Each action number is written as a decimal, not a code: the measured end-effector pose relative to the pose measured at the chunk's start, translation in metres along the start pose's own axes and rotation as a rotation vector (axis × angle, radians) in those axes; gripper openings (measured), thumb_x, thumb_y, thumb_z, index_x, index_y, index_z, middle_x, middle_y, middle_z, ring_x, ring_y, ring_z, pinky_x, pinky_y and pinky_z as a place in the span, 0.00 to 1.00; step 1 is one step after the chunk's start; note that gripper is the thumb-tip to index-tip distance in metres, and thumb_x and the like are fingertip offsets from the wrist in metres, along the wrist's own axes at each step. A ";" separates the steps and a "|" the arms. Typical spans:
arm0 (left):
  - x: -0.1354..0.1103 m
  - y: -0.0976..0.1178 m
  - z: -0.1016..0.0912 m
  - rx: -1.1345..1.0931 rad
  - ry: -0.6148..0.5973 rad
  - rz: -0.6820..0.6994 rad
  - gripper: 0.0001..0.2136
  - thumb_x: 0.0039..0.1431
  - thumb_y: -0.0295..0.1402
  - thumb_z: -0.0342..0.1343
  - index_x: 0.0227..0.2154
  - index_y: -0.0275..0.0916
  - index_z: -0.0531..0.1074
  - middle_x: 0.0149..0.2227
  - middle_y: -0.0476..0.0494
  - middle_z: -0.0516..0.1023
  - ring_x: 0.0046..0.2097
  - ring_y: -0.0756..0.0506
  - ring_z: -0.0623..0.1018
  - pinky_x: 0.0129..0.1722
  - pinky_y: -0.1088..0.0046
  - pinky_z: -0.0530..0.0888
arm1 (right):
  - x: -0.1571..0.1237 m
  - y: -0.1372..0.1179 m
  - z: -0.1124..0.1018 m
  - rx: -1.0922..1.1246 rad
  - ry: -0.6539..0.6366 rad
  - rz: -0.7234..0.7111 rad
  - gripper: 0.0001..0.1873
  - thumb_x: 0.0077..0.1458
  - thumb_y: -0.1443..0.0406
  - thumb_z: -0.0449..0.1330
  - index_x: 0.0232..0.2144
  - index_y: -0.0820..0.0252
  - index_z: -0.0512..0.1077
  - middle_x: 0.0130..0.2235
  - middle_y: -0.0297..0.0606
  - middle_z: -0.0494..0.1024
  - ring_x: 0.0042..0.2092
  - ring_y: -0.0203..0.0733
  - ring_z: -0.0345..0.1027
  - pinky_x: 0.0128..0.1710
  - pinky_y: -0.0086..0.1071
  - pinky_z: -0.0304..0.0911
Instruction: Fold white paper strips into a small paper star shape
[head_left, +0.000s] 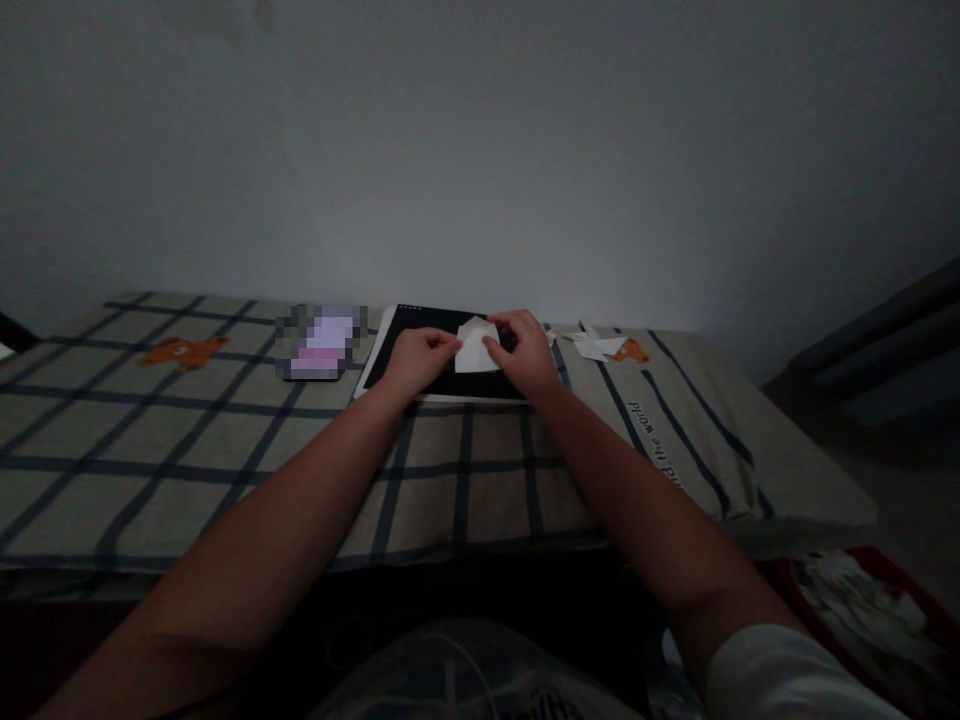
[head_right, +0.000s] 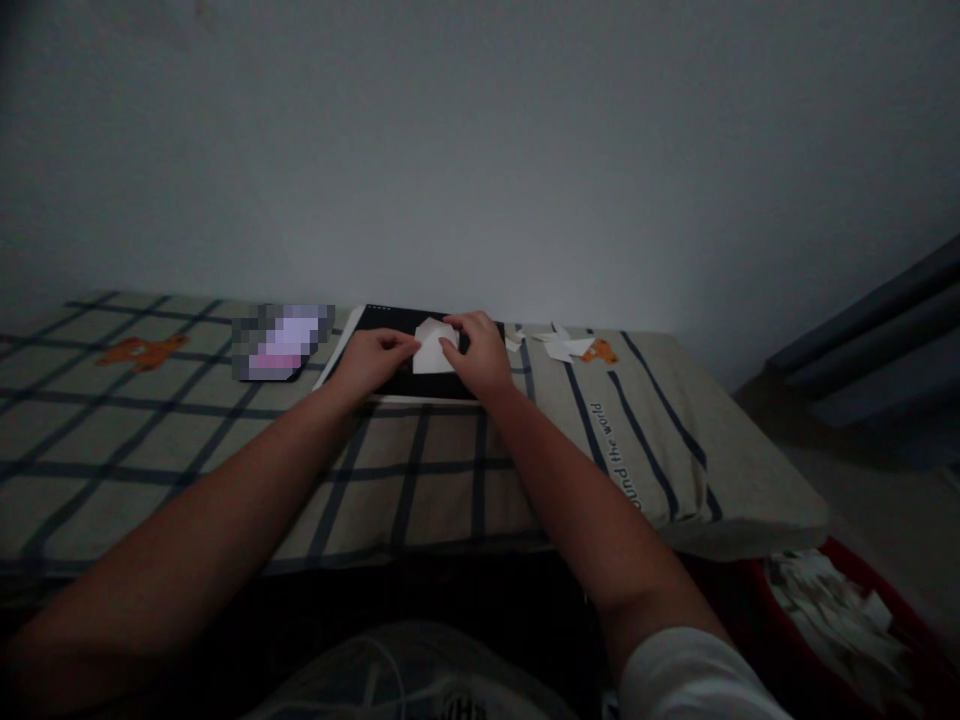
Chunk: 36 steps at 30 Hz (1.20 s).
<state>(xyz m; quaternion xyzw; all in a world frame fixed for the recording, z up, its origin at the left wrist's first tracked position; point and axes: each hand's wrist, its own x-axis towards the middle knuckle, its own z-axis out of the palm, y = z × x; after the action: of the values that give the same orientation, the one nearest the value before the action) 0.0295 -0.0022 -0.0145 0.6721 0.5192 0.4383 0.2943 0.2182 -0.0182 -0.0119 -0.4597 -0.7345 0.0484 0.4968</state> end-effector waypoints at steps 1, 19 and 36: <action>0.001 -0.001 0.000 -0.027 0.033 -0.027 0.09 0.52 0.35 0.60 0.31 0.35 0.80 0.29 0.44 0.81 0.29 0.48 0.77 0.32 0.72 0.72 | 0.000 -0.001 0.000 -0.004 0.023 0.021 0.14 0.51 0.65 0.61 0.42 0.60 0.73 0.42 0.43 0.75 0.42 0.43 0.67 0.45 0.37 0.63; 0.000 -0.006 0.007 -0.146 -0.132 -0.143 0.08 0.56 0.34 0.57 0.26 0.35 0.76 0.25 0.44 0.78 0.26 0.49 0.75 0.30 0.73 0.73 | 0.005 0.004 -0.005 -0.038 -0.096 0.186 0.05 0.53 0.67 0.61 0.31 0.62 0.77 0.33 0.40 0.78 0.34 0.39 0.68 0.37 0.34 0.61; -0.002 -0.016 0.005 0.610 -0.445 0.617 0.18 0.62 0.37 0.51 0.53 0.37 0.73 0.55 0.38 0.75 0.59 0.42 0.71 0.60 0.63 0.64 | 0.005 0.018 -0.014 -0.440 -0.230 0.019 0.12 0.60 0.66 0.56 0.35 0.57 0.80 0.38 0.43 0.77 0.44 0.46 0.65 0.43 0.39 0.59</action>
<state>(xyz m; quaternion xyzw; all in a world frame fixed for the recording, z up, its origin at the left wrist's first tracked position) 0.0269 0.0006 -0.0308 0.9276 0.3250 0.1788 0.0440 0.2395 -0.0091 -0.0110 -0.5553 -0.7747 -0.0559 0.2974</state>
